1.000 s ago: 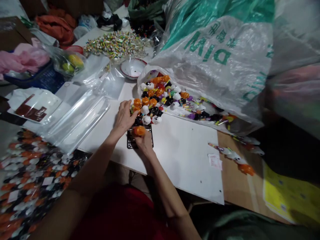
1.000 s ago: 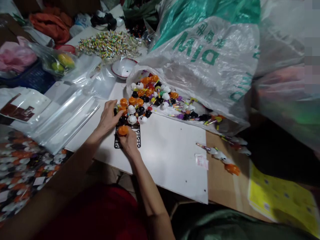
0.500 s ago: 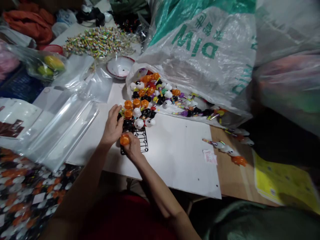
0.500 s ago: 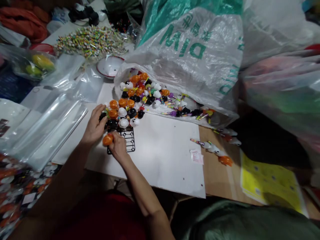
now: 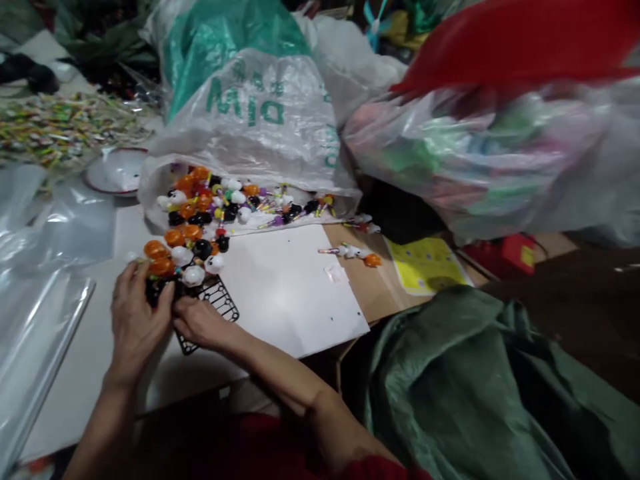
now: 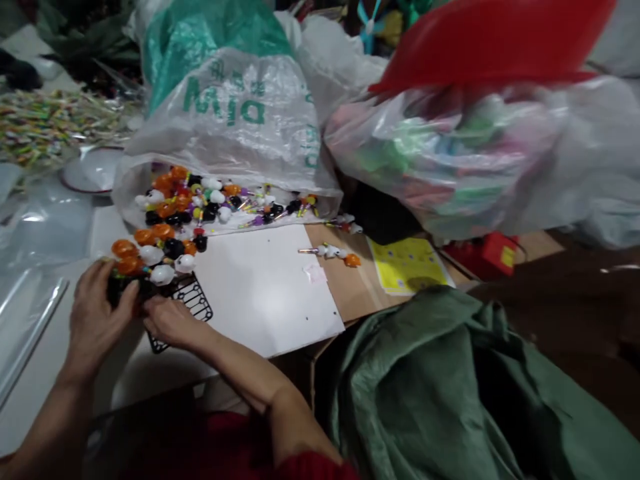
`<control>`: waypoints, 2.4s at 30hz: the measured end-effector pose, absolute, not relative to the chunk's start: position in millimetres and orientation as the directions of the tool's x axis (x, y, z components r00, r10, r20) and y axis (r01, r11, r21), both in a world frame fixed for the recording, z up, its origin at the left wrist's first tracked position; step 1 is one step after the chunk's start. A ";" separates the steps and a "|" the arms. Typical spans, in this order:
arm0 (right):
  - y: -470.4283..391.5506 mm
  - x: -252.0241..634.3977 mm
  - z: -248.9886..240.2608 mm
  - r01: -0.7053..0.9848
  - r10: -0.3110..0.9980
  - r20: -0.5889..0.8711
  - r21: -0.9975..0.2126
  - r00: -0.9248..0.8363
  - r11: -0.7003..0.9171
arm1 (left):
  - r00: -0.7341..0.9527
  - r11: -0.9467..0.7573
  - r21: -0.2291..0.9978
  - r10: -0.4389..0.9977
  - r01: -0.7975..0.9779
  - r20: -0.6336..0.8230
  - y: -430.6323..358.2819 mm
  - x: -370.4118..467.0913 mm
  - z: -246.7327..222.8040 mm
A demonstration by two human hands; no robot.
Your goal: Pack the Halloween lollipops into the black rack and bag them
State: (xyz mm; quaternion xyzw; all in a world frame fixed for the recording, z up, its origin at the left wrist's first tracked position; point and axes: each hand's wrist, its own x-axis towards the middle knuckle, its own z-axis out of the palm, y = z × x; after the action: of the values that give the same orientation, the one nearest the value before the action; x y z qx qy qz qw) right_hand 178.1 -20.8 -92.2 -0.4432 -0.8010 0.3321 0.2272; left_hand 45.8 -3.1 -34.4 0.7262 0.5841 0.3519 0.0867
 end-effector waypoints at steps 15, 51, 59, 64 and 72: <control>-0.2 414.6 -29.8 0.952 0.965 0.226 -0.300 0.134 -0.062 | -0.068 -0.288 0.580 0.855 0.762 0.514 -12.5 28.3 -45.0; 130.7 309.9 -62.6 0.926 0.998 0.033 -0.375 0.051 -0.035 | 0.228 -0.420 0.254 0.805 0.871 0.547 -19.9 52.1 -54.0; 75.3 334.6 -59.4 0.954 0.997 -0.080 -0.298 0.004 -0.028 | 0.274 -0.470 0.261 0.793 0.844 0.543 -16.7 44.9 -47.5; 95.0 327.5 -60.6 0.996 1.000 -0.029 -0.094 0.004 -0.007 | 0.251 -0.458 0.276 0.795 0.845 0.553 -14.4 50.0 -50.0; 131.4 323.6 -64.0 0.985 0.987 -0.107 -0.135 -0.118 0.103 | 0.220 -0.407 0.289 0.831 0.867 0.511 -12.4 52.1 -51.2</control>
State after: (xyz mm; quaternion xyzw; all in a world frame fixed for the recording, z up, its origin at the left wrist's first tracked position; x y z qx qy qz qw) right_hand 323.6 131.4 -64.0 -0.6640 -0.7428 0.0862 0.0050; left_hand 52.1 -12.4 -51.2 0.7804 0.5439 0.3071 -0.0291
